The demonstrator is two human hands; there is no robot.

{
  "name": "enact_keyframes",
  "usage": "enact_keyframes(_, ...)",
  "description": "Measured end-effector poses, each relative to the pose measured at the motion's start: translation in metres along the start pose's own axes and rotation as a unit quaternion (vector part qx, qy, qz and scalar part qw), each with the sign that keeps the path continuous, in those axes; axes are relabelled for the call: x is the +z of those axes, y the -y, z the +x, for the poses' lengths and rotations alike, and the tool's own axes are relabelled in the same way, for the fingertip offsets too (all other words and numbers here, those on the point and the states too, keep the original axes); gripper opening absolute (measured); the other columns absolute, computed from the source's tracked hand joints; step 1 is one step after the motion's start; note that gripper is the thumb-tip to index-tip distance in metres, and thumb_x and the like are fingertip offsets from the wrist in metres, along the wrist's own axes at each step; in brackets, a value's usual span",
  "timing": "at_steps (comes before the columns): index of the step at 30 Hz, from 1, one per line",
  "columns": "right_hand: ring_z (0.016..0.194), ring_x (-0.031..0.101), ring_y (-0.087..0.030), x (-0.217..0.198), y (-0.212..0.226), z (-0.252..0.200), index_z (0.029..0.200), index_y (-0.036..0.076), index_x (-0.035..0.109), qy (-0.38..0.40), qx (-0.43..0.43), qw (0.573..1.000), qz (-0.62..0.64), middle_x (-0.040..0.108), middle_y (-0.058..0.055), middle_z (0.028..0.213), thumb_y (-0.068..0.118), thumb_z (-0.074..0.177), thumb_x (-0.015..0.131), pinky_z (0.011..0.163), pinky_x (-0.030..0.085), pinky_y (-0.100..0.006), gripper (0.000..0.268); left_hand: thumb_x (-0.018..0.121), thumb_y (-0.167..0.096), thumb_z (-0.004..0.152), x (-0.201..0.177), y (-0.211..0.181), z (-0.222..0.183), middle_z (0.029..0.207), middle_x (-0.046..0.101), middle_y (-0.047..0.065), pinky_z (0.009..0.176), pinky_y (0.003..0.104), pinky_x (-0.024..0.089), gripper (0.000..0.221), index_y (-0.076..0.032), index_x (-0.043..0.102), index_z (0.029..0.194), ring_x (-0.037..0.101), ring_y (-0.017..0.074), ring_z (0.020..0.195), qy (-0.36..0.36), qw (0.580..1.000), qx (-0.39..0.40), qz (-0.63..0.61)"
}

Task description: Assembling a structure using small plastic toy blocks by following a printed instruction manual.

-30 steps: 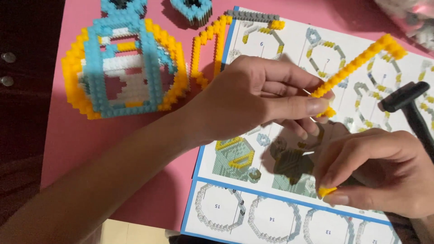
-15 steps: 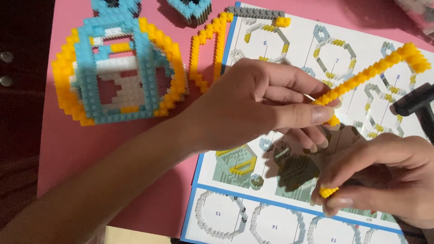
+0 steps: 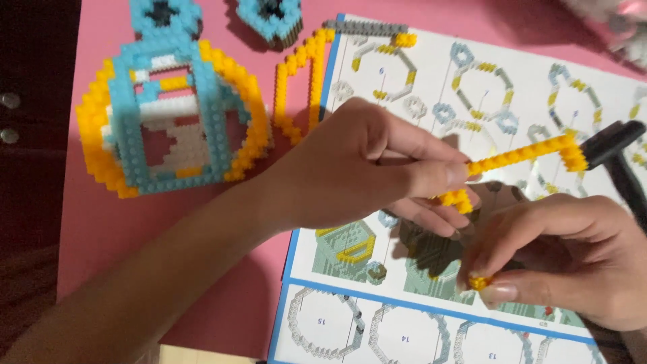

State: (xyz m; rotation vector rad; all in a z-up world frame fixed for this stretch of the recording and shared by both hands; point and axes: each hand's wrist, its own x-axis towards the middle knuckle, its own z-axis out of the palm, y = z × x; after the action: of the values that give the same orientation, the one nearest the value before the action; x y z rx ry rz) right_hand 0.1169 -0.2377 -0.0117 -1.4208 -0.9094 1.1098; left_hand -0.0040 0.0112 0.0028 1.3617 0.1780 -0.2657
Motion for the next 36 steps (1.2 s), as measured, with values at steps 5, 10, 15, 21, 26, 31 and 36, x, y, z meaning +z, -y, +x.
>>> enact_keyframes(5, 0.078, 0.082, -0.023, -0.001, 0.004, 0.003, 0.102, 0.003, 0.081, 0.002, -0.01, 1.0, 0.027, 0.086, -0.013, 0.087, 0.002, 0.079, 0.085, 0.071, 0.071, -0.033, 0.023, 0.072, -0.016, 0.086, 0.002, -0.004, 0.005, 0.099, 0.086, 0.02, 0.087, 0.032, 0.077, 0.043, 0.006, 0.076, 0.123, 0.088, 0.0264, 0.09, -0.005, 0.998, -0.044, -0.05)
enact_keyframes(10, 0.072, 0.082, -0.019, 0.009, -0.002, -0.002, 0.111, 0.003, 0.073, -0.044, -0.11, 0.989, -0.094, 0.086, -0.011, 0.087, 0.002, 0.079, 0.081, 0.079, 0.07, -0.033, 0.034, 0.071, -0.019, 0.086, 0.005, -0.022, 0.005, 0.098, 0.089, 0.012, 0.087, 0.024, 0.069, 0.039, -0.005, 0.077, 0.122, 0.089, 0.0224, 0.085, -0.036, 0.991, -0.13, -0.012)
enact_keyframes(15, 0.07, 0.075, -0.018, 0.008, 0.006, -0.003, 0.102, 0.007, 0.071, -0.062, -0.234, 0.91, -0.336, 0.079, -0.005, 0.087, 0.007, 0.09, 0.065, 0.074, 0.069, -0.027, 0.013, 0.068, -0.015, 0.084, 0.005, -0.022, 0.002, 0.091, 0.087, 0.025, 0.079, 0.03, 0.073, 0.055, -0.012, 0.07, 0.139, 0.09, 0.032, 0.083, -0.044, 0.986, -0.154, -0.045)
enact_keyframes(21, 0.081, 0.07, -0.027, 0.011, 0.005, -0.007, 0.103, -0.005, 0.069, -0.156, -0.196, 0.893, -0.373, 0.07, -0.017, 0.096, 0.0, 0.096, 0.056, 0.082, 0.06, -0.037, 0.016, 0.061, -0.007, 0.095, 0.001, -0.013, 0.004, 0.11, 0.083, 0.036, 0.083, 0.039, 0.076, 0.034, 0.003, 0.075, 0.126, 0.087, 0.039, 0.091, 0.022, 0.99, -0.084, -0.115)
enact_keyframes(26, 0.087, 0.065, -0.032, 0.006, -0.024, -0.019, 0.106, -0.007, 0.059, -0.268, -0.205, 0.878, -0.341, 0.063, -0.023, 0.107, -0.003, 0.109, 0.046, 0.088, 0.052, -0.04, 0.014, 0.06, -0.015, 0.093, -0.003, -0.002, 0.0, 0.115, 0.078, 0.039, 0.086, 0.04, 0.069, 0.024, 0.001, 0.063, 0.11, 0.083, 0.0443, 0.097, 0.091, 0.971, -0.036, -0.22)
enact_keyframes(31, 0.09, 0.058, -0.036, 0.004, -0.045, -0.012, 0.109, -0.014, 0.057, -0.342, -0.252, 0.844, -0.326, 0.054, -0.032, 0.109, -0.01, 0.111, 0.039, 0.079, 0.048, -0.04, 0.018, 0.053, -0.018, 0.101, -0.001, 0.021, -0.002, 0.113, 0.072, 0.037, 0.089, 0.052, 0.063, 0.018, -0.004, 0.048, 0.11, 0.074, 0.049, 0.099, 0.159, 0.924, 0.015, -0.348)
enact_keyframes(36, 0.083, 0.055, -0.032, 0.01, -0.025, -0.003, 0.105, -0.015, 0.058, -0.337, -0.237, 0.853, -0.32, 0.058, -0.033, 0.107, -0.011, 0.111, 0.041, 0.08, 0.047, -0.038, 0.019, 0.049, -0.008, 0.089, 0.002, 0.022, 0.001, 0.084, 0.072, 0.017, 0.069, 0.038, 0.051, 0.004, -0.011, 0.049, 0.093, 0.063, 0.0269, 0.077, 0.12, 0.929, 0.02, -0.351)
